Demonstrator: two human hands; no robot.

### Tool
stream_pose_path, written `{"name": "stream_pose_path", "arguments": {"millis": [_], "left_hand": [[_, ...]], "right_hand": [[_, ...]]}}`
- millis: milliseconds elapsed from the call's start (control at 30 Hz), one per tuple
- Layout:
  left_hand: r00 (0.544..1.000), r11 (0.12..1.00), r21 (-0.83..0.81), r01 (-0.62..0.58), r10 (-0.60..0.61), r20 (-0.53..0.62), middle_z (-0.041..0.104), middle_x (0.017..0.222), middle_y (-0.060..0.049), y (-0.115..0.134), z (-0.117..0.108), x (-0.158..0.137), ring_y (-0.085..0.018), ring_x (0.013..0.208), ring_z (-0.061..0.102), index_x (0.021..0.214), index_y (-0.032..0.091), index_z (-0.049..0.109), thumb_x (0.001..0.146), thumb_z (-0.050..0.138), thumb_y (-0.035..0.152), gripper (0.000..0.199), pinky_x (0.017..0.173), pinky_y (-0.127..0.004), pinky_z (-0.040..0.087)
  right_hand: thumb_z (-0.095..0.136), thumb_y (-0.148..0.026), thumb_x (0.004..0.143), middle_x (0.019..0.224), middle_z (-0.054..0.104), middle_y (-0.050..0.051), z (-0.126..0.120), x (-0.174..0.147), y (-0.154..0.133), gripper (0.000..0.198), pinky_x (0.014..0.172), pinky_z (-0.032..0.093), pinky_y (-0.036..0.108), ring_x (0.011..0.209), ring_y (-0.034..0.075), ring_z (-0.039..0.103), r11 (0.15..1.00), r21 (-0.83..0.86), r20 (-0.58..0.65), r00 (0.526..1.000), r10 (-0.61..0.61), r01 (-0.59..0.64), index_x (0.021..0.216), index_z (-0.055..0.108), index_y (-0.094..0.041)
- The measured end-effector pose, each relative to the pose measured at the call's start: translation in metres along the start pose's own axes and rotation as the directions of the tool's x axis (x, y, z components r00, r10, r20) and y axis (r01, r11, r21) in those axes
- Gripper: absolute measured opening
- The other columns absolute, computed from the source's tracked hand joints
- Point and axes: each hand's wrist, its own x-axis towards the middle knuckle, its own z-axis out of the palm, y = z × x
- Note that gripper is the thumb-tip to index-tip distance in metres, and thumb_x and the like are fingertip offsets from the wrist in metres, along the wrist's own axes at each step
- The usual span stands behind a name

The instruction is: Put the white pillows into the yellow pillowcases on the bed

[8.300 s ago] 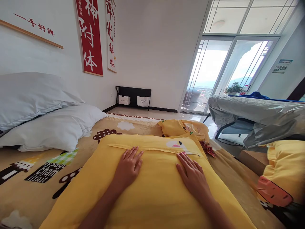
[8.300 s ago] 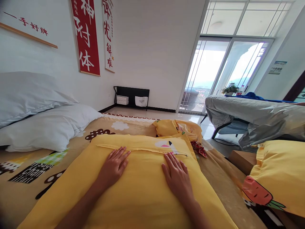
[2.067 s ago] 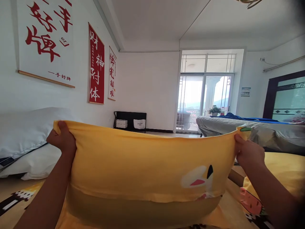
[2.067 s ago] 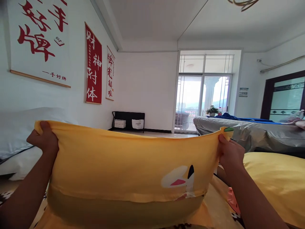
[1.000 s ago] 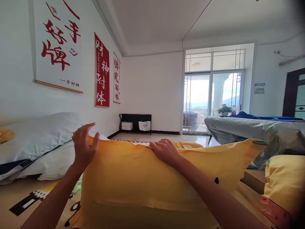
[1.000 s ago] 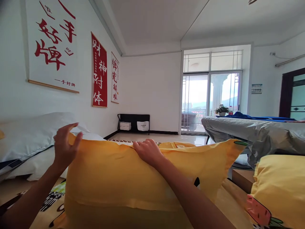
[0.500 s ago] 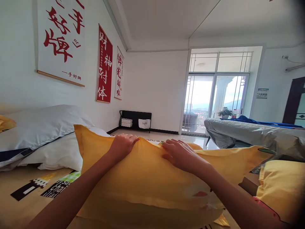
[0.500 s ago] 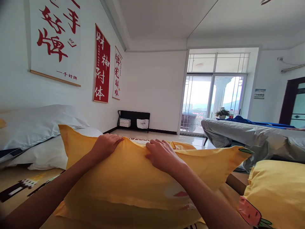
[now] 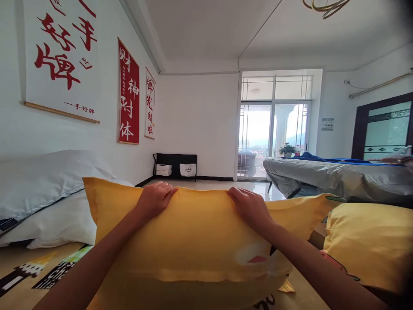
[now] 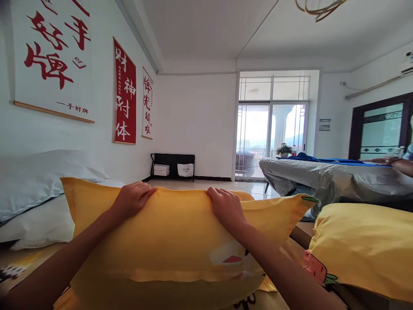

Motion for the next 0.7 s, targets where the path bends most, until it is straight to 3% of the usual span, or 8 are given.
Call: {"name": "stream_pose_path", "arguments": {"millis": [167,300,400,533,633,700], "left_hand": [[0.944,0.985,-0.16,0.067,-0.01,0.331,0.049,0.053,0.002,-0.003,-0.023,-0.01,-0.013,0.048,0.044,0.06,0.021,0.041,0.094,0.033,0.047,0.043,0.051,-0.025,0.026],[0.893,0.991,-0.13,0.036,0.027,0.449,0.051,0.057,0.002,-0.004,-0.044,-0.017,-0.015,0.052,0.047,0.063,0.022,0.043,0.084,0.048,0.059,0.043,0.051,-0.025,0.028],[0.892,0.995,-0.099,0.001,0.044,0.45,0.056,0.07,-0.001,-0.015,-0.055,-0.023,-0.017,0.062,0.051,0.064,0.021,0.048,0.081,0.05,0.061,0.043,0.057,-0.026,0.034],[0.918,0.999,-0.036,0.016,-0.001,0.397,0.06,0.083,-0.004,-0.057,-0.069,-0.04,-0.021,0.078,0.054,0.068,0.022,0.054,0.079,0.052,0.061,0.04,0.079,-0.032,0.037],[0.922,0.993,0.031,0.112,-0.115,0.368,0.059,0.074,-0.001,-0.097,-0.078,-0.057,-0.02,0.074,0.053,0.067,0.022,0.054,0.073,0.055,0.065,0.043,0.086,-0.033,0.034],[0.915,0.981,0.052,0.185,-0.191,0.356,0.053,0.062,0.001,-0.118,-0.081,-0.067,-0.017,0.064,0.048,0.059,0.021,0.047,0.071,0.054,0.067,0.048,0.079,-0.03,0.035]], "right_hand": [[0.033,-0.026,0.096,0.072,0.066,0.001,0.004,0.008,0.001,0.027,0.055,0.021,0.027,0.062,0.015,0.055,0.991,0.113,0.227,0.97,-0.091,0.067,0.087,0.058,-0.023],[0.029,-0.038,0.099,0.064,0.062,0.0,0.0,0.009,0.006,0.038,0.054,0.019,0.028,0.055,0.015,0.052,0.984,0.094,0.246,0.955,-0.168,0.149,0.077,0.057,-0.022],[0.028,-0.044,0.099,0.061,0.061,0.001,-0.003,0.0,0.018,0.044,0.054,0.019,0.028,0.054,0.014,0.051,0.965,0.054,0.167,0.951,-0.262,0.256,0.075,0.057,-0.021],[0.035,-0.043,0.097,0.066,0.062,0.003,-0.005,-0.024,0.059,0.037,0.059,0.028,0.029,0.062,0.016,0.053,0.897,-0.025,-0.048,0.896,-0.441,0.441,0.081,0.06,-0.02],[0.047,-0.041,0.092,0.067,0.061,0.004,-0.002,-0.044,0.105,0.026,0.066,0.033,0.032,0.066,0.018,0.052,0.874,-0.14,-0.163,0.86,-0.484,0.465,0.083,0.061,-0.021],[0.05,-0.041,0.089,0.072,0.062,0.007,0.003,-0.056,0.137,0.022,0.069,0.035,0.035,0.07,0.021,0.052,0.884,-0.173,-0.179,0.869,-0.461,0.434,0.087,0.061,-0.022]]}}
